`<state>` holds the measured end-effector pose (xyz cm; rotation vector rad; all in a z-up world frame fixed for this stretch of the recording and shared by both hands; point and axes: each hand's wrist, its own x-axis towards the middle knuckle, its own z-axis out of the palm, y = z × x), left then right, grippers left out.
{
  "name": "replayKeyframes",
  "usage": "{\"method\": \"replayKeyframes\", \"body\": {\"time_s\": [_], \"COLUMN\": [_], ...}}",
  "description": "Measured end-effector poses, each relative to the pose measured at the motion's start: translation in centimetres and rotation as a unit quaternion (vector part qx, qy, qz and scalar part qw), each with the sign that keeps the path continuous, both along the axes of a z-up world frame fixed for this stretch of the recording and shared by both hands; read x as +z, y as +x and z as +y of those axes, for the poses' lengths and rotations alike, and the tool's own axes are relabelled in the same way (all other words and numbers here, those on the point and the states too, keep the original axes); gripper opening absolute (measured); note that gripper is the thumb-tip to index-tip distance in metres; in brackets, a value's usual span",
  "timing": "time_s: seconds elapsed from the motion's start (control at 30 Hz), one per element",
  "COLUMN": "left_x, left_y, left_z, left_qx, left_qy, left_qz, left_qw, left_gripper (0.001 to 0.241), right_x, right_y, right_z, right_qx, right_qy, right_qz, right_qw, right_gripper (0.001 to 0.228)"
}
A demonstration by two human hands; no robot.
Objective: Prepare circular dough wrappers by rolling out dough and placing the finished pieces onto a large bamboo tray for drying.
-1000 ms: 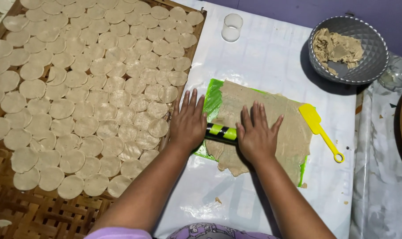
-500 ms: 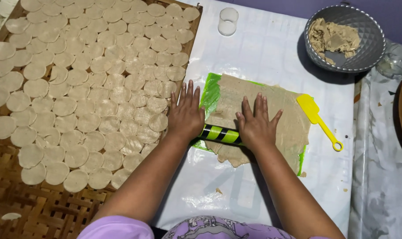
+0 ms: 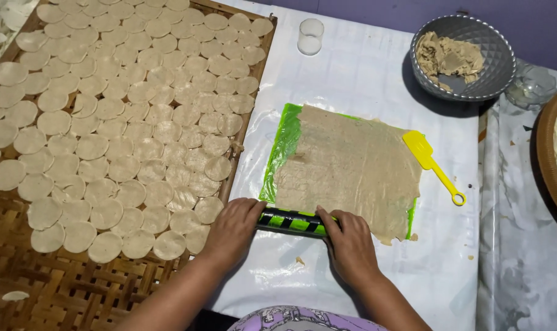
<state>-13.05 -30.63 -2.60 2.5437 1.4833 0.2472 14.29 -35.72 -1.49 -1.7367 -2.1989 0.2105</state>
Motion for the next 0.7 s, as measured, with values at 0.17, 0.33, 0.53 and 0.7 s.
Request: {"method": "replayKeyframes", "body": {"time_s": [0.17, 0.33, 0.53, 0.7], "left_x": [0.6, -2.7, -1.7, -1.2], "left_y": [0.8, 2.9, 6.5, 9.1], "left_z": [4.1, 7.6, 11.9, 18.8], "left_qx": [-0.014, 0.004, 0.047, 0.080], "left_qy": [0.091, 0.146, 0.073, 0.038], "left_qz": [-0.039, -0.074, -0.062, -0.022], "left_qw": [0.995, 0.987, 0.994, 0.996], "left_gripper": [0.049, 0.057, 0.061, 0.058], "right_x": [-0.4, -3.8, -4.0, -2.3], "right_y": [2.7, 1.1, 0.9, 2.9], "right_z": [2.7, 4.4, 10.4, 18.0], "right_qx": [-0.017, -0.086, -0.160, -0.174], "right_qy": [-0.010, 0.021, 0.046, -0.109], "right_qz": [0.013, -0.043, -0.106, -0.088], "right_qw": [1.000, 0.995, 0.980, 0.975], "right_gripper": [0.050, 0.047, 0.080, 0.068]}}
